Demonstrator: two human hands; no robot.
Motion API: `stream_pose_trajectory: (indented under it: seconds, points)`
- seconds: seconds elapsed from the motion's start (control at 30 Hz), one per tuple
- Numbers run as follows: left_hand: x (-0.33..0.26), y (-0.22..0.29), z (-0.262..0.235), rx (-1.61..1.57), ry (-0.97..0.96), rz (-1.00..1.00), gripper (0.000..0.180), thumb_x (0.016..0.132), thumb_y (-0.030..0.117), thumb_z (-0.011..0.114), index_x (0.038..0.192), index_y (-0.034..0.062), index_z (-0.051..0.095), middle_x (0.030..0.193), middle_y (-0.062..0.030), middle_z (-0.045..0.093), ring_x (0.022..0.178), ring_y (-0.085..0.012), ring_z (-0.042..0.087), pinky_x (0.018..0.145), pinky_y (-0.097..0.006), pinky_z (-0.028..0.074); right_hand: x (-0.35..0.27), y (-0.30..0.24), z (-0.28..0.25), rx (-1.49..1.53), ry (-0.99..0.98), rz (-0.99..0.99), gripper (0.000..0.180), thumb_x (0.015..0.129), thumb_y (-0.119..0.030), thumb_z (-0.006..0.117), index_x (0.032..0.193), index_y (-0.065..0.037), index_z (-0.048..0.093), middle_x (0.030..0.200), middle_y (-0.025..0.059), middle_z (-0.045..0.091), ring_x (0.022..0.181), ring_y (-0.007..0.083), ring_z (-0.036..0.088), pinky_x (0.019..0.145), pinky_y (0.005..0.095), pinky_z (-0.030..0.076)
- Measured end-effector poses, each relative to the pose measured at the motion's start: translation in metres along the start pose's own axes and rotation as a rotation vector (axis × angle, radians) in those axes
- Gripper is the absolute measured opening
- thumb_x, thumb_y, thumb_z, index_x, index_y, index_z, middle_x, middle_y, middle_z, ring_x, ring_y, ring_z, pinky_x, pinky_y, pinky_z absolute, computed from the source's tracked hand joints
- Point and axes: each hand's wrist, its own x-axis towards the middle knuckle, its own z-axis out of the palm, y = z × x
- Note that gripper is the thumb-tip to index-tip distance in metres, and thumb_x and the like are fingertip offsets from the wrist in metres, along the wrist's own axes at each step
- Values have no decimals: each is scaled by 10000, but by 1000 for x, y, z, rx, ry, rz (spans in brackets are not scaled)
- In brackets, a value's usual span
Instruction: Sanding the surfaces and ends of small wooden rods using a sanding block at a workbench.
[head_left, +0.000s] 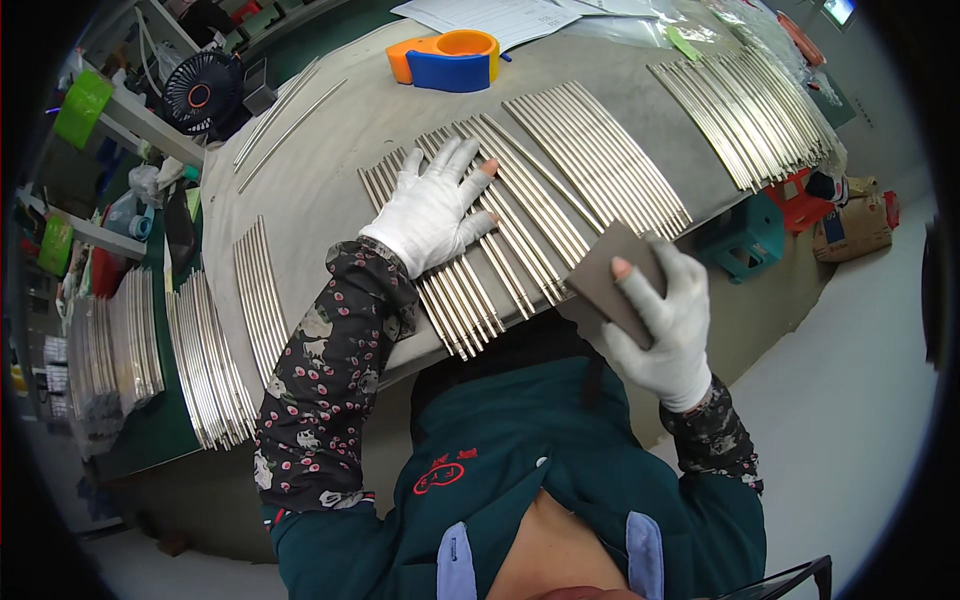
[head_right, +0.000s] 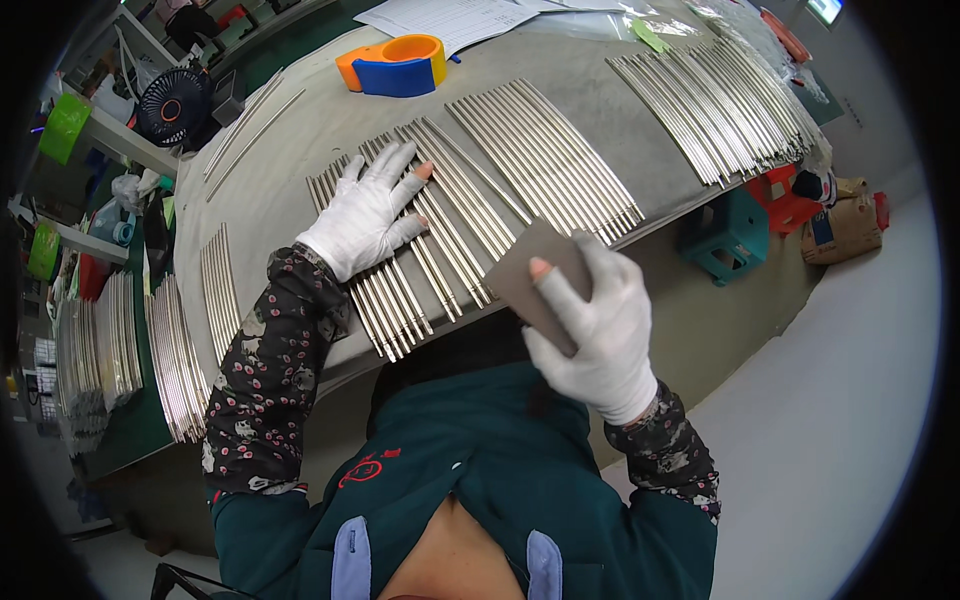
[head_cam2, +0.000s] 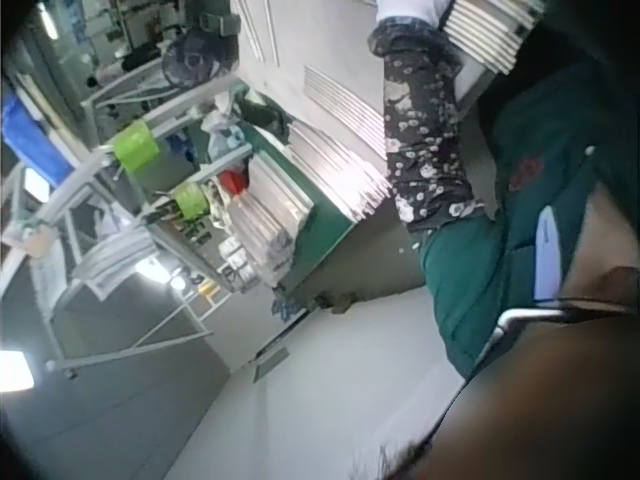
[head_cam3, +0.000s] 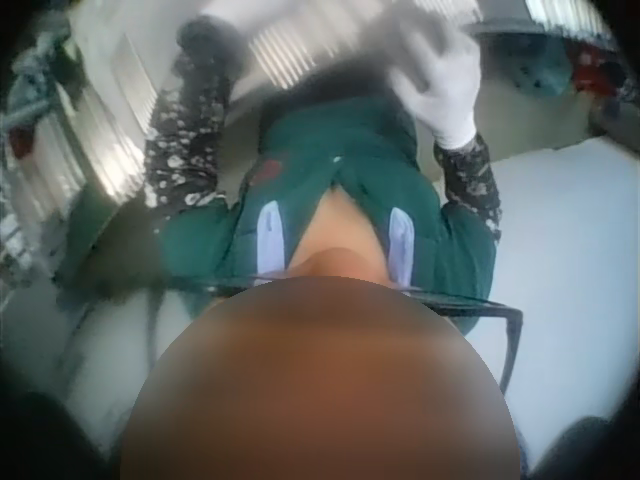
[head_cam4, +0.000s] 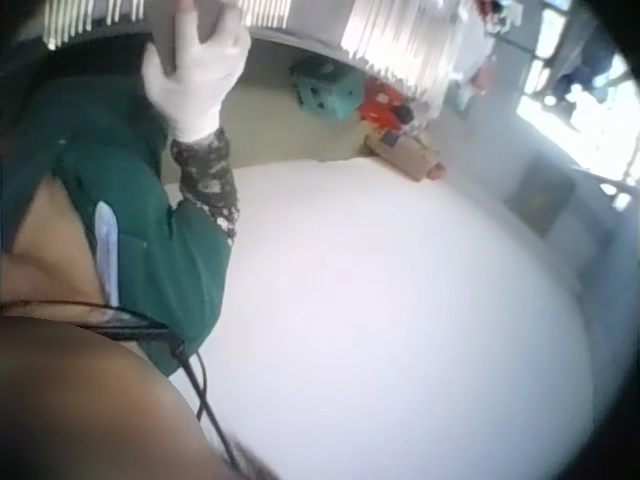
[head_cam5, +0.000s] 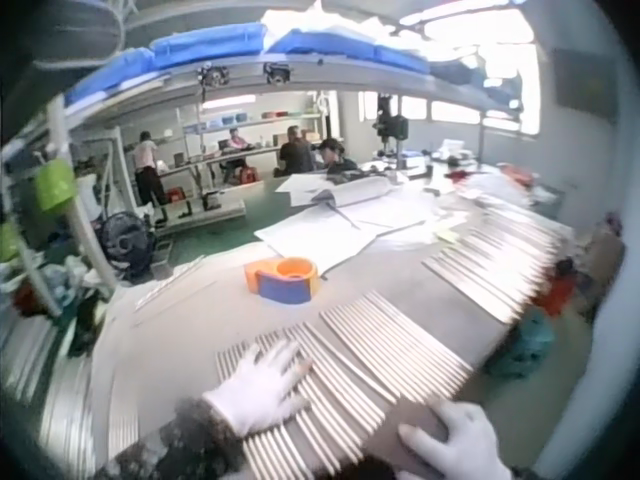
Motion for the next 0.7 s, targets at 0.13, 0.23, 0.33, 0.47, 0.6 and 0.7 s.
stream_pose_trajectory:
  seconds: [0.13, 0.23, 0.33, 0.47, 0.6, 0.7]
  points:
    - [8, 2, 1, 11, -24, -19, 632, 959, 475, 398, 1459, 101, 304, 1514, -216, 228, 1421, -363, 184, 1130, -572, 137, -6, -3, 10, 61, -120, -59, 591, 615, -207, 750, 1174, -109, 585, 1204, 229, 497, 975, 381, 534, 810, 447, 473]
    - [14, 7, 1, 2, -3, -33, 647, 953, 483, 388, 1462, 93, 299, 1522, -198, 232, 1428, -328, 190, 1140, -553, 135, -5, 15, 2, -131, 62, 114, 581, 601, -172, 749, 1156, -92, 599, 1208, 237, 490, 986, 392, 521, 831, 447, 468]
    - [24, 12, 1, -6, -18, -41, 658, 950, 473, 399, 1466, 80, 285, 1526, -200, 221, 1431, -325, 180, 1139, -559, 134, -6, -13, 5, 169, -147, -87, 589, 601, -201, 759, 1162, -130, 594, 1218, 229, 488, 1022, 392, 518, 853, 441, 465]
    - [27, 15, 3, 5, 7, -49, 670, 947, 479, 402, 1466, 71, 282, 1526, -200, 220, 1432, -322, 178, 1137, -565, 134, -9, 20, 2, -170, 41, 185, 581, 634, -104, 706, 1199, -66, 579, 1199, 230, 506, 1032, 383, 502, 890, 443, 437]
    - [36, 19, 4, 10, -1, -39, 673, 950, 481, 395, 1468, 68, 277, 1527, -201, 218, 1432, -327, 176, 1137, -566, 123, -9, -9, 5, 162, -80, -48, 631, 593, -172, 741, 1203, -117, 588, 1235, 224, 497, 1045, 378, 502, 889, 446, 444]
    - [40, 19, 3, 3, 1, -53, 671, 951, 483, 393, 1469, 71, 278, 1529, -202, 215, 1431, -334, 176, 1138, -560, 116, -10, 11, 5, -71, -44, 73, 572, 631, -194, 742, 1177, -114, 592, 1197, 251, 505, 1002, 381, 513, 851, 441, 468]
